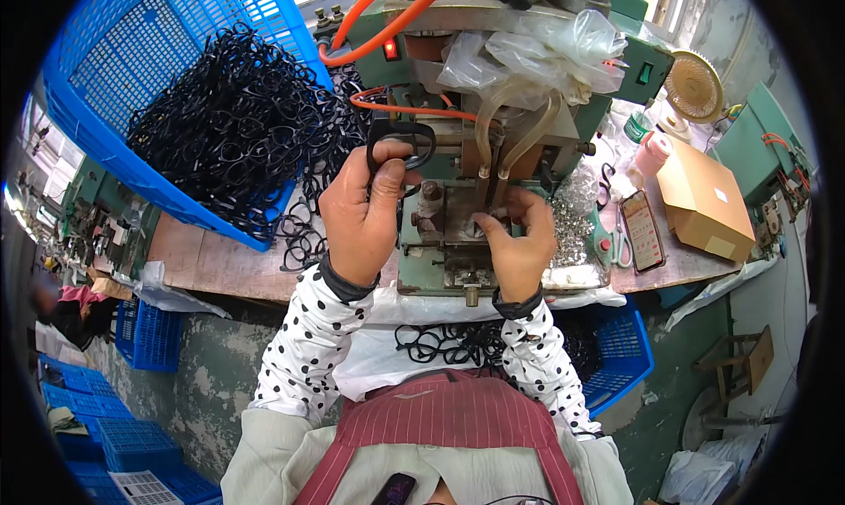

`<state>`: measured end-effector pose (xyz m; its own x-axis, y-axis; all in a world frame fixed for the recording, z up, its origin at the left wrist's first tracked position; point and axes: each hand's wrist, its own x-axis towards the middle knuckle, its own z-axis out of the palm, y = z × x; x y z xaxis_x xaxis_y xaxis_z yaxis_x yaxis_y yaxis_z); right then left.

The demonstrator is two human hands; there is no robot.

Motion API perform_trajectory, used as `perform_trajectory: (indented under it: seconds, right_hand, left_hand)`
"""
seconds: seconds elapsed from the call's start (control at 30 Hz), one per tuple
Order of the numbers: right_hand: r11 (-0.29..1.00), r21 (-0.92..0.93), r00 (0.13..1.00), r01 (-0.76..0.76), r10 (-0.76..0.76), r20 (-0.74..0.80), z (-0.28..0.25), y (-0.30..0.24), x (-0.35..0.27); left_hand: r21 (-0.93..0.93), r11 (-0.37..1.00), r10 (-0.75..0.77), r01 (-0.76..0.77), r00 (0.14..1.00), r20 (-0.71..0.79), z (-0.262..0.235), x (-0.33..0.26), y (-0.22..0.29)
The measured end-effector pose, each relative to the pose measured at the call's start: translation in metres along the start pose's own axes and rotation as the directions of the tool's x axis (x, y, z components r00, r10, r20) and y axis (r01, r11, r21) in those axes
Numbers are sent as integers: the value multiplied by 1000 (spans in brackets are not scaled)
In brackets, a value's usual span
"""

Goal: The person repeatedly picks up black eyeglass frames from a blue basket, places them into a press machine, and removes them after processing. The person also handles small metal components from a tray and places them into the frames.

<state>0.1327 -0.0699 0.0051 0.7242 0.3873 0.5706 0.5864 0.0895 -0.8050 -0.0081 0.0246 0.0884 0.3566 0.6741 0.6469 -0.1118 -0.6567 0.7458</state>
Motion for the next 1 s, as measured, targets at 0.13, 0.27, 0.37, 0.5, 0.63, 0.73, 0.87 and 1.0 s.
perform_trajectory:
  seconds: [0.13, 0.27, 0.37, 0.5, 0.63, 0.73, 0.87, 1.0]
  right_hand:
    - [1000, -1, 1000, -28, 28, 6, 6, 1, 1]
    - [999, -47, 1000, 6, -6, 5, 5, -7, 2]
    - [999, 13, 999, -36, 36, -3, 5, -4, -2]
    - [992, 72, 995, -99, 99, 7, 11, 1, 1]
    - [985, 134, 993, -109, 103, 50, 12, 4, -2]
    - [989, 128, 997, -74, 71, 26, 12, 7, -6]
    - [975, 198, 995, -99, 99, 12, 10, 10, -10]
    - [987, 136, 996, -85, 86, 0, 10, 7, -9]
  left_hand:
    - [8, 1000, -8, 8, 1000, 1, 0, 1, 2]
    - [0, 1000, -1, 1, 1000, 2, -1, 1, 0]
    - [-32, 999, 7, -7, 1000, -11, 1, -1, -2]
    - [24, 998, 63, -63, 998, -20, 5, -12, -14]
    - [165, 935, 324, -314, 945, -36, -1, -22, -11]
    - [143, 973, 194, -183, 978, -71, 0, -17, -7]
    - [-16, 1000, 10, -10, 1000, -23, 1, -2, -8]
    - [27, 999, 37, -36, 999, -10, -1, -3, -8]
